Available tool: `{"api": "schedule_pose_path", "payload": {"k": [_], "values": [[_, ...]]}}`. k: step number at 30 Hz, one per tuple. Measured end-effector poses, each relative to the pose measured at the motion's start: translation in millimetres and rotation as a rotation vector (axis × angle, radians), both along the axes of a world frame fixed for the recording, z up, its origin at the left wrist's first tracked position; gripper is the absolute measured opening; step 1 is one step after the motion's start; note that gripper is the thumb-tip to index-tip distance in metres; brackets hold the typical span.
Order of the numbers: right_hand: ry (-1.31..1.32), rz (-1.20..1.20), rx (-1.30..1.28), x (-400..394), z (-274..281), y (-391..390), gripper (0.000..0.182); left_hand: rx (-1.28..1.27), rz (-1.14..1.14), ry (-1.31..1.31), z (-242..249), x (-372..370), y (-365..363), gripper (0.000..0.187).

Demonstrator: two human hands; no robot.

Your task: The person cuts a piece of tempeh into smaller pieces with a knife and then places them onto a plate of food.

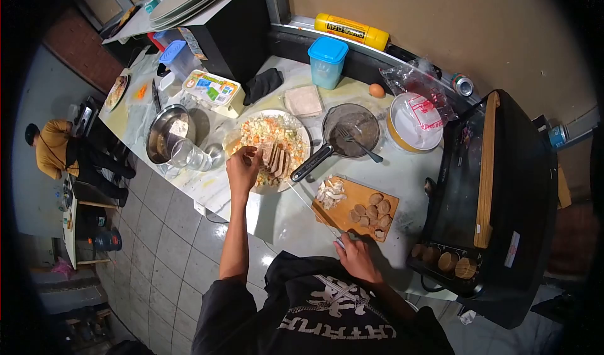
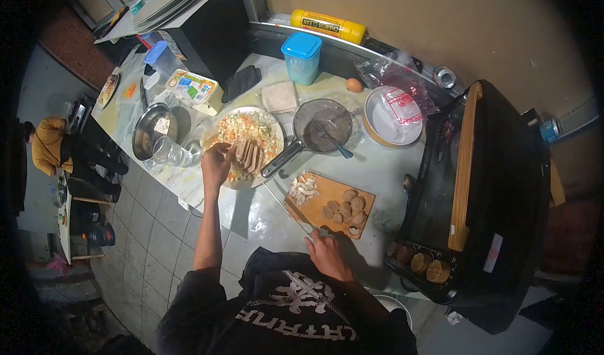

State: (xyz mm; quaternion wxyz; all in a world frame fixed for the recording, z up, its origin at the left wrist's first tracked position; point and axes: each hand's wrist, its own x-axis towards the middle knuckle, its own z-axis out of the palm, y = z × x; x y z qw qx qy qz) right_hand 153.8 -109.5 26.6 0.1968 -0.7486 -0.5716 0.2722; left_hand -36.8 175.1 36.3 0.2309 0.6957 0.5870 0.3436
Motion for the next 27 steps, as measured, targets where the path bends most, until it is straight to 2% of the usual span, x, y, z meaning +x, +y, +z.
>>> {"api": "schedule_pose_path", "payload": {"k": [3,5,6,7,9,12,14,17,21,24,26,27], "values": [[0.108,-0.045,-0.061,0.9,2.6,2.3,0.024,-0.034,0.017,-0.029,4.3,0.5,-2.3,0.027],[0.113,-0.061,-0.075,0.9,15.1,5.3,0.025,0.04,-0.037,0.025,3.4,2.5,-4.5,0.036],[0.113,-0.057,-0.075,1.0,15.1,5.6,0.025,0.062,-0.049,0.057,4.5,4.0,-7.5,0.048],[0.136,-0.053,-0.065,1.4,15.1,6.0,0.025,0.062,-0.045,0.057,6.7,5.4,-9.8,0.048],[0.159,-0.046,-0.055,2.2,14.5,6.2,0.026,-0.035,-0.07,0.152,12.9,8.7,-14.5,0.054],[0.171,-0.033,-0.055,3.1,14.9,8.1,0.026,-0.041,-0.03,0.116,11.0,9.1,-14.3,0.049],[0.052,0.026,0.057,3.4,20.2,10.6,0.021,-0.071,-0.007,0.099,12.1,8.4,-14.0,0.047],[-0.01,0.02,0.066,3.8,13.8,8.3,0.021,-0.134,0.001,0.122,14.0,5.1,-12.6,0.043],[0.023,0.015,0.069,4.4,18.3,10.5,0.022,-0.143,0.035,0.082,14.3,1.2,-13.4,0.043],[0.109,-0.034,-0.071,6.1,11.2,9.2,0.026,-0.134,0.035,0.065,6.8,-0.9,-13.8,0.044],[0.033,0.015,0.113,7.3,10.3,10.5,0.022,-0.1,0.037,0.038,0.9,-2.4,-14.4,0.045],[0.034,0.015,0.112,7.3,11.9,11.2,0.022,-0.113,0.034,-0.002,3.1,-1.6,-15.5,0.043]]}}
